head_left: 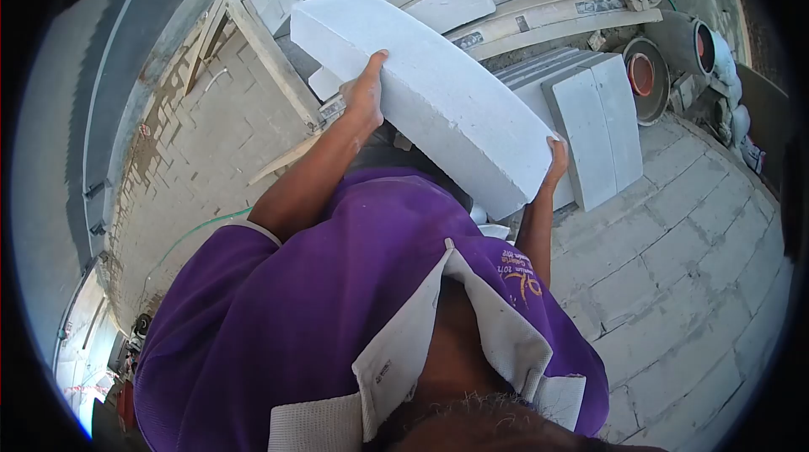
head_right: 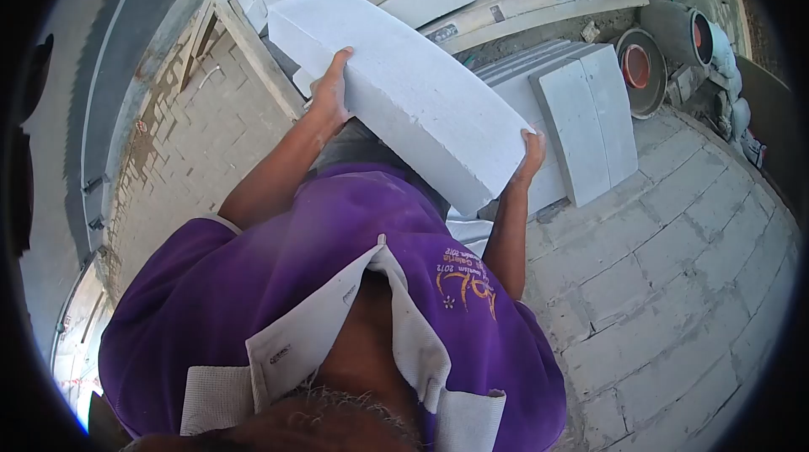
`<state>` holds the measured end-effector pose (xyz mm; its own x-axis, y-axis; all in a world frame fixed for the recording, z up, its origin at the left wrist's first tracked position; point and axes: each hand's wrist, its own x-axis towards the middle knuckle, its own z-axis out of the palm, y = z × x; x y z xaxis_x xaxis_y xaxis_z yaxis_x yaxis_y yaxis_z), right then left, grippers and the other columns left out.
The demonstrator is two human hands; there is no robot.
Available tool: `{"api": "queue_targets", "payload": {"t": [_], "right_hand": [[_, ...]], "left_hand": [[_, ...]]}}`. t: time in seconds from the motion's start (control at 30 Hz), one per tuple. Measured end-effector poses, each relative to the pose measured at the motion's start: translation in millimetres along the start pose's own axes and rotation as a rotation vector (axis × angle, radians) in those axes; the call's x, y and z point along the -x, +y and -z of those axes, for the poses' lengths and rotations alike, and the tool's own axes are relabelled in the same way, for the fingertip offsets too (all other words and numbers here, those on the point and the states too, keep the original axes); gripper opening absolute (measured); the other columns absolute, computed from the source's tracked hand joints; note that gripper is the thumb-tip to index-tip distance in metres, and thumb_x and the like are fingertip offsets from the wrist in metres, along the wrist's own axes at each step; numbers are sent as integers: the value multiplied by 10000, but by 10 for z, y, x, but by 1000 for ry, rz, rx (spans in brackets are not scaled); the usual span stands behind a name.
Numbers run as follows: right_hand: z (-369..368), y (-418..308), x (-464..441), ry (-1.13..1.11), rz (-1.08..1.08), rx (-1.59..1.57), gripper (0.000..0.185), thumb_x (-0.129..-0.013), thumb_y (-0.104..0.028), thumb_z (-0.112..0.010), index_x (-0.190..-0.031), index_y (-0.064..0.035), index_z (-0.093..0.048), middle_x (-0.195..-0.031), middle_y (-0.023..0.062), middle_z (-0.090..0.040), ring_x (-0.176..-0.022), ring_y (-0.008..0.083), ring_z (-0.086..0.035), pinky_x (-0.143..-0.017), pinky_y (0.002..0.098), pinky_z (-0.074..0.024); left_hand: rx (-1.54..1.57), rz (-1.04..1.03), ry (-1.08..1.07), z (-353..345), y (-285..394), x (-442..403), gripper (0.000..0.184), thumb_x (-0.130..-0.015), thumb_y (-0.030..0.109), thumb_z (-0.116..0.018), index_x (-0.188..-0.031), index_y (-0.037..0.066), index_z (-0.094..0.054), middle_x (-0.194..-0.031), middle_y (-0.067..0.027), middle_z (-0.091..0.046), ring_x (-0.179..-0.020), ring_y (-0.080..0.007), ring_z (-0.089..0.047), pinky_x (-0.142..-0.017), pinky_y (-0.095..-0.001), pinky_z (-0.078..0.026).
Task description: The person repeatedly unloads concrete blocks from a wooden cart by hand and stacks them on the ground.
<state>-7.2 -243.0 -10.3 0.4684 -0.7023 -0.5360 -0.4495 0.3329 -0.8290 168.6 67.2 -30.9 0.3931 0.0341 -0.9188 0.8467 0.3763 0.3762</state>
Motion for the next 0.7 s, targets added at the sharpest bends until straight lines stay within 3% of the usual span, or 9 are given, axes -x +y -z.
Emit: {"api": "queue_targets", "payload": {"t": [0.2, 0.33, 0.37, 0.4, 0.47, 0.57, 0.63, 0.7], "right_hand": [[453, 1244, -423, -92, -312, -406, 335, -797, -221, -577, -1037, 12, -589, -851, 91, -594, -774, 207, -608, -716, 317, -497], [623, 1778, -768, -132, -281, -404, 329, -838, -262, -580, -1036, 0, -602, -856, 93, -608, -782, 207, -615, -719, 321, -501], [684, 1858, -810, -157, -241, -354, 348, -871, -306, -584, -1047, -7, -607, -874, 99, -620, -791, 212, -620, -727, 328, -505], [665, 1716, -717, -160, -241, -361, 348, -871, -306, -584, -1047, -7, -607, -874, 99, -620, -791, 212, -620, -727, 328, -505], [453, 1153, -405, -140, -443, -559, 473, -918, -440, -568, -1108, -9, -613, -954, 126, -649, -854, 231, -639, -781, 341, -513], [457, 1091, -305, -181, -418, -689, 570, -938, -513, -533, -1161, 6, -606, -1030, 149, -659, -924, 256, -648, -834, 352, -512], [511, 1063, -347, -239, -433, -616, 562, -931, -491, -543, -1171, 14, -602, -1042, 152, -659, -942, 262, -649, -844, 352, -512], [573, 1074, -449, -308, -442, -522, 555, -925, -468, -552, -1181, 22, -598, -1055, 156, -659, -959, 268, -649, -854, 353, -511]], "left_hand": [[-283, -155, 263, -423, -195, 45, 839, -778, 405, -776, -1298, -136, -403, -1202, -238, -564, -1049, -333, -617, -892, -555, -492], [-208, -167, 144, -478, -312, 34, 862, -779, 447, -777, -1307, -125, -406, -1241, -226, -553, -1083, -334, -606, -911, -538, -487], [-172, -181, 84, -418, -344, -5, 971, -749, 423, -812, -1313, -120, -237, -1235, -269, -495, -1058, -349, -603, -881, -528, -520], [-129, -198, 26, -354, -408, -27, 1109, -719, 399, -847, -1318, -115, -68, -1230, -311, -437, -1033, -365, -600, -851, -517, -552], [-124, -247, 59, -256, -615, -106, 1105, -717, 404, -851, -1320, -116, -84, -1245, -313, -429, -1053, -369, -593, -858, -519, -546], [-139, -376, 136, -258, -828, -166, 1131, -702, 418, -865, -1330, -127, -98, -1277, -315, -412, -1110, -381, -562, -900, -535, -516], [-167, -454, 171, -197, -895, -184, 1160, -689, 428, -874, -1338, -136, -95, -1292, -315, -405, -1149, -390, -538, -934, -549, -491], [-250, -477, 148, -92, -925, -124, 1197, -730, 559, -790, -1371, -154, -74, -1357, -330, -356, -1237, -424, -467, -996, -568, -430]]}}
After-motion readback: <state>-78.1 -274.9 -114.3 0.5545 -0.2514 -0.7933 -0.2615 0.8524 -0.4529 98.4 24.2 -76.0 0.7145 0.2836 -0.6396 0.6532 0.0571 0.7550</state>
